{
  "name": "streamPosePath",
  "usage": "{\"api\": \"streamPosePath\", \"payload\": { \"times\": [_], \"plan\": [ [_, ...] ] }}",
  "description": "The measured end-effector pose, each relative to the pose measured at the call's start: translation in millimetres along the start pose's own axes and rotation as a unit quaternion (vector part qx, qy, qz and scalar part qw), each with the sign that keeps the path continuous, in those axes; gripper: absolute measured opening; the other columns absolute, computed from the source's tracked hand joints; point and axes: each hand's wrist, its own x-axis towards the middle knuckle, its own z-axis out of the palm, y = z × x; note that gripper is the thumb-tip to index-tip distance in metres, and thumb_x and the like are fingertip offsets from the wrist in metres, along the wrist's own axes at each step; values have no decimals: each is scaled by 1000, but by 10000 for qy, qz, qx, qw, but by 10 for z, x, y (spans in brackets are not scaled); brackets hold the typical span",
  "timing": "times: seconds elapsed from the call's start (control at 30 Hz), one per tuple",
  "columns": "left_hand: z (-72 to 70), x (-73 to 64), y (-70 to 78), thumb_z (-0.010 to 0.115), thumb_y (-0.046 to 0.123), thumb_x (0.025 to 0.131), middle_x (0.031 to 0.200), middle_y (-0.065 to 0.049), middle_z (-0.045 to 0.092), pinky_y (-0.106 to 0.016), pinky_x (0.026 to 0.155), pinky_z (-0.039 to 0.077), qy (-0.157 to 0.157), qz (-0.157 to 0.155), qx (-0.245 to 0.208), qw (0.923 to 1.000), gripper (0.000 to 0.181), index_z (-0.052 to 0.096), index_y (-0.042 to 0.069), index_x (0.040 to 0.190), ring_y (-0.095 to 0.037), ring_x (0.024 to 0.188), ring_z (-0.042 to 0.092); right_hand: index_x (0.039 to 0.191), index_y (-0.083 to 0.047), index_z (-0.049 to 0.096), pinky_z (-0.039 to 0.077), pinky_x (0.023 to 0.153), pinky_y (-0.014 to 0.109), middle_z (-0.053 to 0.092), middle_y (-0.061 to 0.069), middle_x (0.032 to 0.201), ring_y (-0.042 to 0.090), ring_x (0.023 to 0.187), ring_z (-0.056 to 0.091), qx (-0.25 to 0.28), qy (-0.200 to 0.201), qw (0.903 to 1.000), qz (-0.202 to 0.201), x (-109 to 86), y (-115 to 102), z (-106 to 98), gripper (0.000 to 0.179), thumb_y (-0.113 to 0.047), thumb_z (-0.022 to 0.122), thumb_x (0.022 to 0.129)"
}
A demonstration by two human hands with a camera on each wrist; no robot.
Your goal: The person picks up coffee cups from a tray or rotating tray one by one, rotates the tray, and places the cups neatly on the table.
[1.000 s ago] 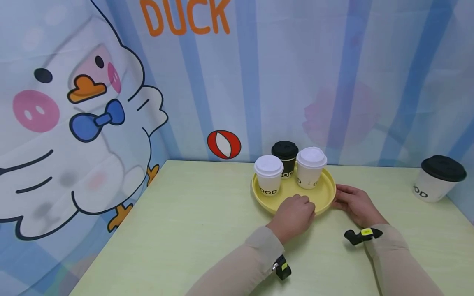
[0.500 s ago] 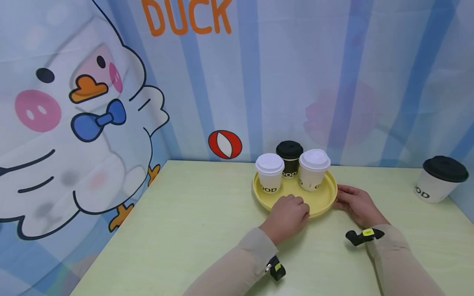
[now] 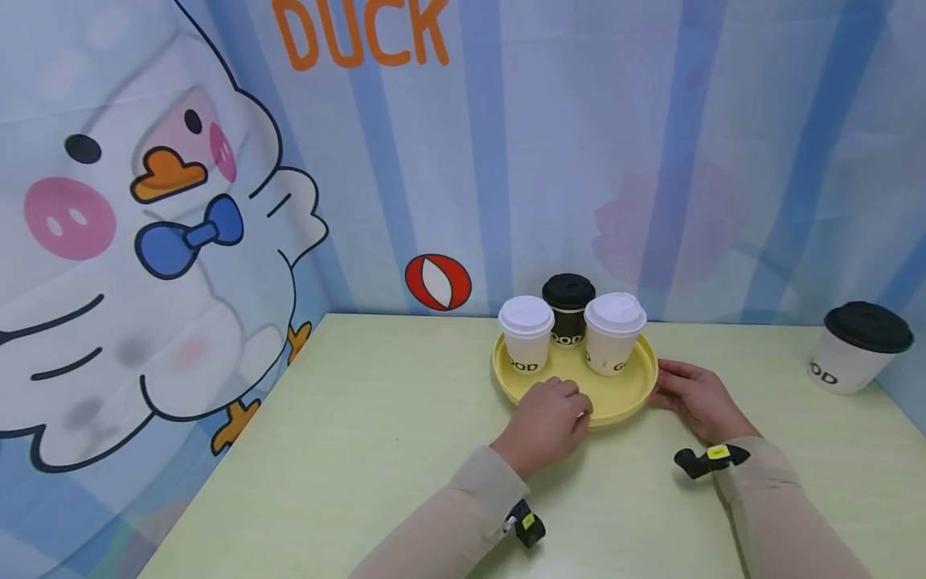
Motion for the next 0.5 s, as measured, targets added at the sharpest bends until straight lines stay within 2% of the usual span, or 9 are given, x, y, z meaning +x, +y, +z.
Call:
{"api": "streamPosePath", "payload": {
  "times": [0.07, 0.1, 0.17, 0.23, 0.3, 0.37, 0.4, 0.47, 0.5],
  "plan": [
    [-12, -47, -96, 64, 25, 97, 95, 9, 65, -23, 78, 48, 462, -248, -422, 9977, 12, 74, 21, 102, -10, 87, 56, 154, 10, 26, 58, 85, 27, 65, -9, 108, 7, 95, 68, -33, 7, 10000, 9, 4, -9, 4, 67, -20, 59, 104],
    [-17, -78, -162, 64, 22, 96, 96, 7, 65, -24, 80, 48, 768, -438, -685, 9937, 12, 74, 19, 102, -11, 88, 56, 154, 9, 26, 58, 86, 27, 65, -9, 108, 7, 95, 68, -50, 10, 10000, 14, 6, -11, 7, 67, -20, 59, 104],
    [-21, -138, -323, 64, 18, 94, 97, 3, 63, -27, 81, 50, 1409, -969, -1280, 9769, 10, 72, 15, 100, -14, 90, 56, 154, 9, 27, 58, 86, 27, 65, -9, 109, 7, 96, 68, -68, 25, 10000, 31, 6, -17, 17, 67, -20, 59, 103],
    [-18, -185, -496, 63, 14, 93, 100, -3, 60, -32, 81, 50, 1936, -1660, -1949, 9471, 10, 69, 11, 101, -19, 93, 55, 154, 10, 28, 58, 86, 28, 65, -9, 108, 7, 95, 68, -81, 59, 9999, 29, 6, -18, 20, 67, -20, 60, 103],
    [20, -196, -667, 60, 15, 94, 109, -8, 55, -34, 82, 50, 2219, -2389, -2569, 9098, 17, 65, 9, 109, -24, 98, 53, 153, 10, 28, 58, 86, 27, 65, -9, 107, 7, 95, 68, -58, 99, 9999, 14, 4, -19, 18, 67, -19, 60, 103],
    [81, -186, -811, 58, 18, 96, 123, -12, 50, -39, 87, 50, 2224, -2987, -3124, 8739, 29, 59, 8, 123, -28, 107, 52, 153, 11, 28, 58, 85, 27, 66, -9, 106, 7, 94, 68, -10, 101, 9999, -23, 1, -18, 14, 66, -18, 59, 103],
    [118, -177, -870, 56, 20, 98, 132, -13, 47, -42, 92, 49, 2125, -3185, -3344, 8611, 36, 55, 9, 132, -30, 113, 52, 153, 12, 28, 58, 85, 27, 66, -9, 106, 7, 94, 69, 33, 104, 9999, -31, 1, -14, 10, 65, -17, 59, 103],
    [201, -156, -963, 53, 27, 101, 151, -13, 36, -48, 105, 44, 1730, -3438, -3602, 8498, 49, 45, 13, 147, -33, 131, 46, 153, 12, 28, 58, 85, 27, 66, -9, 105, 7, 94, 69, 43, 107, 9999, -39, 0, -7, 8, 65, -16, 59, 103],
    [241, -149, -997, 51, 30, 102, 158, -13, 29, -51, 110, 40, 1512, -3472, -3689, 8488, 54, 39, 14, 153, -34, 138, 42, 153, 12, 28, 58, 85, 27, 66, -9, 106, 7, 94, 68, 27, 94, 9999, -49, -1, -4, 10, 64, -16, 58, 104]
  ]
}}
